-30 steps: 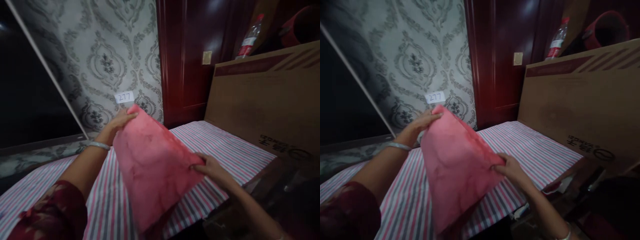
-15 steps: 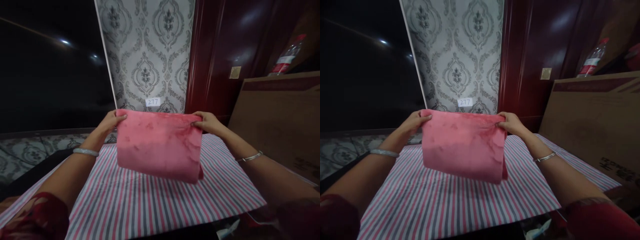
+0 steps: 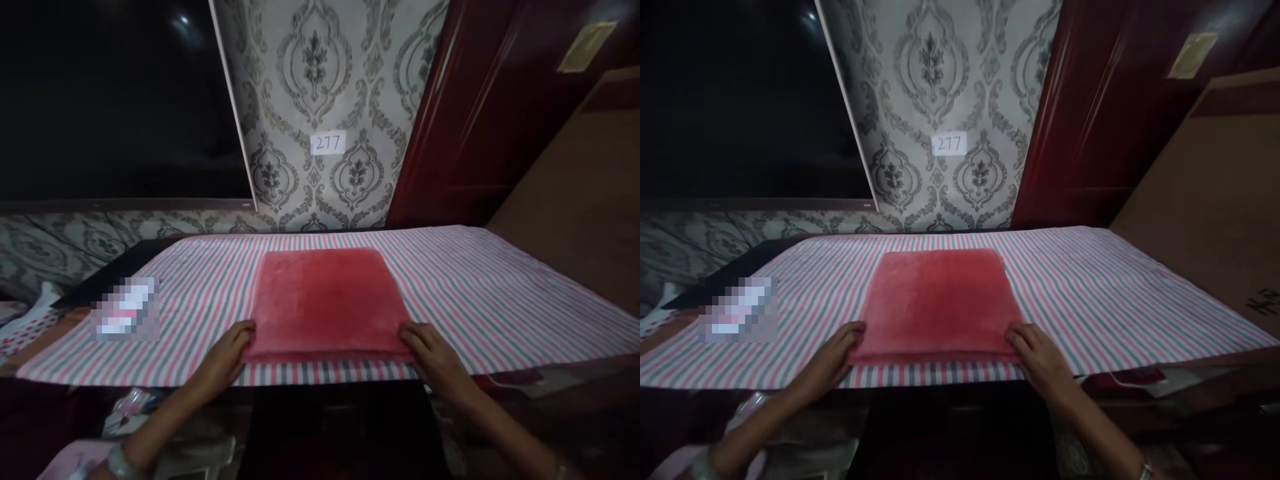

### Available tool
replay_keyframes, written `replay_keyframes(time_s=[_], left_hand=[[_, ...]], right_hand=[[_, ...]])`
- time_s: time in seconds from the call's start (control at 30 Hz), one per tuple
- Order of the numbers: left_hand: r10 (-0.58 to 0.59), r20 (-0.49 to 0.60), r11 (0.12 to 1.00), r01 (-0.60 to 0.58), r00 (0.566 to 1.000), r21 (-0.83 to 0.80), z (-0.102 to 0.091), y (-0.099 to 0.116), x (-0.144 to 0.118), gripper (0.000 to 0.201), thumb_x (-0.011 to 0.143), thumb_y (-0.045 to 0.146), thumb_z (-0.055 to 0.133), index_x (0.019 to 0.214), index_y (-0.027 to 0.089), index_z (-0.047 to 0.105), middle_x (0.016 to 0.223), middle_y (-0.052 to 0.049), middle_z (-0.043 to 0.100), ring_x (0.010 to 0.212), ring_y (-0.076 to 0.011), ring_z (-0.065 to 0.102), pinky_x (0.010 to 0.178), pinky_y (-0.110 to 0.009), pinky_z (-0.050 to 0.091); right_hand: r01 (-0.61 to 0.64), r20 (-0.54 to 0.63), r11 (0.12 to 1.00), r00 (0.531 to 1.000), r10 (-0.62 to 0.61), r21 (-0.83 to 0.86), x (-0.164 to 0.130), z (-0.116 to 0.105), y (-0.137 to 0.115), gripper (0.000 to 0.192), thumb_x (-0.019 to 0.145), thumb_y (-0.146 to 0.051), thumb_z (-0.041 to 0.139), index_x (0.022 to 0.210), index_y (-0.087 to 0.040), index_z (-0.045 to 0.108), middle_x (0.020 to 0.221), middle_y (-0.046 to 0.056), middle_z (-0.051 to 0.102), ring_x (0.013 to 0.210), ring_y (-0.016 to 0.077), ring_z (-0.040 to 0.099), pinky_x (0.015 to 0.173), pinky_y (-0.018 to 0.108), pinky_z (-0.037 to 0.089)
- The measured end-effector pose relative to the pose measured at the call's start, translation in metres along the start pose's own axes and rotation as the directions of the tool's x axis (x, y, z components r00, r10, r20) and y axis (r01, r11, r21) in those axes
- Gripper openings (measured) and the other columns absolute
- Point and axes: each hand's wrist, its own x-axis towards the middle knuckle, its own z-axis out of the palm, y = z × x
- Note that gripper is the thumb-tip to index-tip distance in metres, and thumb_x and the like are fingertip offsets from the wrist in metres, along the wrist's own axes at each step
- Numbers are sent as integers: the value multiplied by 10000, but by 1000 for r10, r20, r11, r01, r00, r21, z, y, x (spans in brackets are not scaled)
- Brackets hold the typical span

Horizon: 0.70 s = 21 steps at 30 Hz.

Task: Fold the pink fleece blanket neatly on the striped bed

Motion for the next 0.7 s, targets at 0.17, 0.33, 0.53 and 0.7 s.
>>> replay_keyframes(time_s=[0.17,0.33,0.53,0.7], left_hand=[[-351,18,916,347,936,-203,8,14,-24,276,708,178,517,966,235,597,1188,-112,624,1154,-271,591,977,-396,474],[-670,-8,672,602,742,-431,-17,30,-6,223,783,414,556,905,253,649,881,-48,666,846,-247,631,778,-342,499],[-740,157,564,730,654,-386,-10,38,15,445,707,658,586,679,214,603,600,10,517,596,-177,479,570,-284,371],[-768,140,556,759,625,-340,-6,36,24,431,684,645,600,717,215,596,566,25,486,551,-161,423,531,-278,285]], right_hand=[[-177,90,973,982,165,149,-23,-4,-13,495,852,-135,518,1335,-242,502,1273,128,583,1171,279,566,918,430,526],[-563,119,764,822,556,315,-10,-17,-13,369,923,-398,471,1247,-250,570,1225,119,622,1101,283,622,908,424,519],[-835,309,464,543,781,296,9,-4,-1,526,809,-634,437,1033,-215,663,1061,122,734,1019,325,667,867,421,512],[-858,382,444,513,768,261,20,-4,7,538,705,-701,529,914,-232,688,861,79,753,865,321,686,772,399,526]])
